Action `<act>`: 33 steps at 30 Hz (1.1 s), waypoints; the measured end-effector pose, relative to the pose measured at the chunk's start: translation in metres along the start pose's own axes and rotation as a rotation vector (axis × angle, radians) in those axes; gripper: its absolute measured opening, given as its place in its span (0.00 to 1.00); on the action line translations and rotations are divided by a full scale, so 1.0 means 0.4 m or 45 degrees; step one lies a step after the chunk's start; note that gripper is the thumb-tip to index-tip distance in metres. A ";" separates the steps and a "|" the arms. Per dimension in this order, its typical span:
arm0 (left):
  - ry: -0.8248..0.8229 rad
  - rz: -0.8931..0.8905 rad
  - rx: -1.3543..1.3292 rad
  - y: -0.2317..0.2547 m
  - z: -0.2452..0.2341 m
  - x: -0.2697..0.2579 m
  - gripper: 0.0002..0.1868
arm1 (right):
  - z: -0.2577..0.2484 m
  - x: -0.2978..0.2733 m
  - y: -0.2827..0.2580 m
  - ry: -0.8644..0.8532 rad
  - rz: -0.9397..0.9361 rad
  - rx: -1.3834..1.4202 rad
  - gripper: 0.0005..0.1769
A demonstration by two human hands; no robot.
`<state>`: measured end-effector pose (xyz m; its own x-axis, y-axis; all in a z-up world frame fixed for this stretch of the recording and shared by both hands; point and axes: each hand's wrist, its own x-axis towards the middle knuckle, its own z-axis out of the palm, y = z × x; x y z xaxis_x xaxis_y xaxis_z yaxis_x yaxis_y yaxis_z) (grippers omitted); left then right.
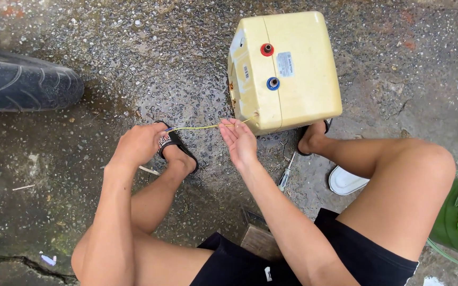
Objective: Repairing a small water heater by connecting electrical wires and reassembling the unit's casing.
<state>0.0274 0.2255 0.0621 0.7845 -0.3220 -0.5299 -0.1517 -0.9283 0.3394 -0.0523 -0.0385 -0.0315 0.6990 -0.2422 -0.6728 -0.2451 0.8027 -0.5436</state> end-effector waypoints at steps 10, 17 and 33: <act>-0.008 0.041 0.023 0.031 0.012 0.035 0.20 | -0.018 0.019 -0.005 0.050 -0.074 0.091 0.15; 0.077 0.165 0.036 0.082 0.029 0.060 0.20 | -0.022 0.057 -0.030 0.075 -0.126 0.287 0.15; 0.148 0.180 0.151 0.103 0.043 0.088 0.15 | -0.017 0.088 -0.013 0.294 -0.120 0.553 0.12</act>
<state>0.0384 0.1724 0.0439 0.8137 -0.4330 -0.3879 -0.3293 -0.8932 0.3062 -0.0308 -0.0548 -0.0558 0.5257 -0.3997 -0.7509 0.1490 0.9123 -0.3814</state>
